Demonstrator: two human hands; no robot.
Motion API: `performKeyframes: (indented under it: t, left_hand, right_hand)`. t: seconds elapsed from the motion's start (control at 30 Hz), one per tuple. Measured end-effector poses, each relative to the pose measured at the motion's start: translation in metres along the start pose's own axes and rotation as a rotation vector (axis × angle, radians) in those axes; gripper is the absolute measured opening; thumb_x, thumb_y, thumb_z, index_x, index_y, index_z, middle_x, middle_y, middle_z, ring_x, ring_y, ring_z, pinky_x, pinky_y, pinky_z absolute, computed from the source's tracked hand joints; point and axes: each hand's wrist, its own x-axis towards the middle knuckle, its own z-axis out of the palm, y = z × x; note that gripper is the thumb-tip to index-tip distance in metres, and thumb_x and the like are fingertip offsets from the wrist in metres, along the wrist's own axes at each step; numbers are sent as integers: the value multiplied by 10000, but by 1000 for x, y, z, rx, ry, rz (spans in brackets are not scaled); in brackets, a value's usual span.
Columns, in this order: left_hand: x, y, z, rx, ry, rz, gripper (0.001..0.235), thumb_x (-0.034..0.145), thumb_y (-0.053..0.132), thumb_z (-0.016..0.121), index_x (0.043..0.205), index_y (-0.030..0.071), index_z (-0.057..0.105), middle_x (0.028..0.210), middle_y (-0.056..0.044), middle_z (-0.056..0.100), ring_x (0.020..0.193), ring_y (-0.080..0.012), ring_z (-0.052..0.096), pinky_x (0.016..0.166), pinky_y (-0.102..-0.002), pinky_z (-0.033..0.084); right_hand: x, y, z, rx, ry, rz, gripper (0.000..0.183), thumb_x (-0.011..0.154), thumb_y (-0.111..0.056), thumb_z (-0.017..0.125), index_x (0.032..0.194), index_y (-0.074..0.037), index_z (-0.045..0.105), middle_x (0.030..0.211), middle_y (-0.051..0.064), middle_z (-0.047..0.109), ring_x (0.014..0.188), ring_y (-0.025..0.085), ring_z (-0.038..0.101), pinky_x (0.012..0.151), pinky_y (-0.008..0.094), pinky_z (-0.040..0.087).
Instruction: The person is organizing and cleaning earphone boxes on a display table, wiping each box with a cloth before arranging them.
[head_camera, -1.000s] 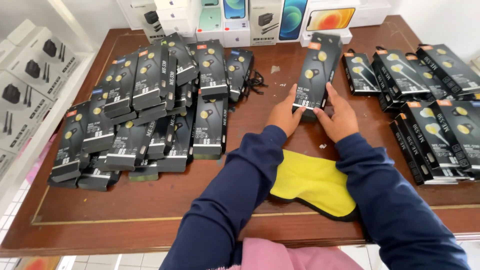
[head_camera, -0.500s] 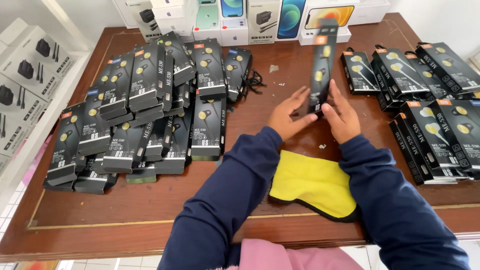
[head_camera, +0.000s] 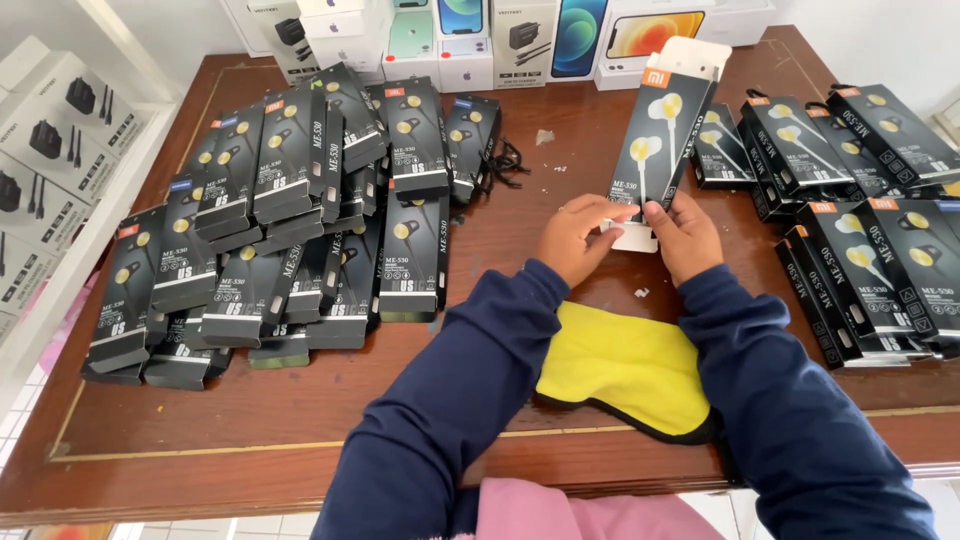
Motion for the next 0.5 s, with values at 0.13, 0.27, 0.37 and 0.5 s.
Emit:
performKeyframes:
  t: [0.13,0.27,0.37,0.5]
  left_hand:
    - [2,8,-8,28,-90,-96,542,981,298,678,1480,449,530,1383,56,590,1222,-217,655,1023,-366,595]
    - [2,24,-17,-219,-172,-113,723,1049,390,615,1664,284,251,1579,-128,369,1456,-375,418,1145,-526,462]
    - [1,22,-14,-234,-128,-116,665,1073,374,557,1653,212,275,1601,-190,356,1473,-409,389,1179,-545,417]
    - [3,9,-13,-240,-23,-165,463,1115,167,428,1562,45,425,1492,-232,535,1410,-361,489,1223,-501,383]
  right_hand:
    - [-5,-6,0,-64,22,-106,348,1105,-175,634,1428,-53,593,1237,142,684,1134,166,608,1013,423,530]
    - [-14,-32,12,-225,-53,-290,507,1147,-350,432,1574,-77,450,1557,221,475,1421,326,440,1173,520,387]
    - [-16,-40,21,-249,-114,-412,526,1136,-395,402,1560,-94,478,1611,199,422,1450,360,410,1184,515,368]
    - [-8,-20,9,-309,-38,-509,619,1050,-28,594,1631,-76,384,1430,169,409,1031,268,560,822,401,599]
